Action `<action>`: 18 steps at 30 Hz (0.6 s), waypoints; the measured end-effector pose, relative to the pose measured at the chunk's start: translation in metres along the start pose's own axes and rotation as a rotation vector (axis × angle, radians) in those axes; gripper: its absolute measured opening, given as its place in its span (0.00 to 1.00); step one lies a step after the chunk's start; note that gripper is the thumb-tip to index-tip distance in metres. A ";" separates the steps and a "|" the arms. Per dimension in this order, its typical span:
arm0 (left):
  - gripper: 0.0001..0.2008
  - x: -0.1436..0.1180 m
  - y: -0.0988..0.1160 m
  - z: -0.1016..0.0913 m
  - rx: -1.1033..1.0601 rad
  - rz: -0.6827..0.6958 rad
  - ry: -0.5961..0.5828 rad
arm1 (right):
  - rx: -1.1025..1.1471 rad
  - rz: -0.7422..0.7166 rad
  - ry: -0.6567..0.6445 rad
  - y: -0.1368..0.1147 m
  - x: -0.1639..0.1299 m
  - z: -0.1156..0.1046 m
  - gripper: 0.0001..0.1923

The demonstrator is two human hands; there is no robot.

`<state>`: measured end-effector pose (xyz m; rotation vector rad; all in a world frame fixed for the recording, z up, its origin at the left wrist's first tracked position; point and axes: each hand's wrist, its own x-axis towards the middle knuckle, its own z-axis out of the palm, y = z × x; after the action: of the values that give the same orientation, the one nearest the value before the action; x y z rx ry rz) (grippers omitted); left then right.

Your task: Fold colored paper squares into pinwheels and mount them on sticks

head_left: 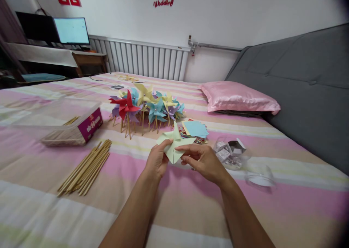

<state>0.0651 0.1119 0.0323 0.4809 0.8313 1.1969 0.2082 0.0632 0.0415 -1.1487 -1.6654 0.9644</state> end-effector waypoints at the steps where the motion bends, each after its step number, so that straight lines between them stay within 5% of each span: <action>1: 0.08 0.000 0.000 0.000 0.003 -0.008 -0.011 | 0.005 -0.018 0.030 0.002 0.002 0.001 0.19; 7: 0.09 -0.004 -0.003 0.000 0.067 0.032 -0.098 | 0.112 -0.020 0.133 0.006 0.006 0.000 0.08; 18: 0.08 -0.008 -0.010 0.008 0.152 0.238 -0.055 | 0.184 0.109 0.374 -0.003 0.008 0.012 0.12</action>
<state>0.0759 0.1018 0.0325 0.7499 0.8384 1.3369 0.1947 0.0690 0.0422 -1.2178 -1.2032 0.8859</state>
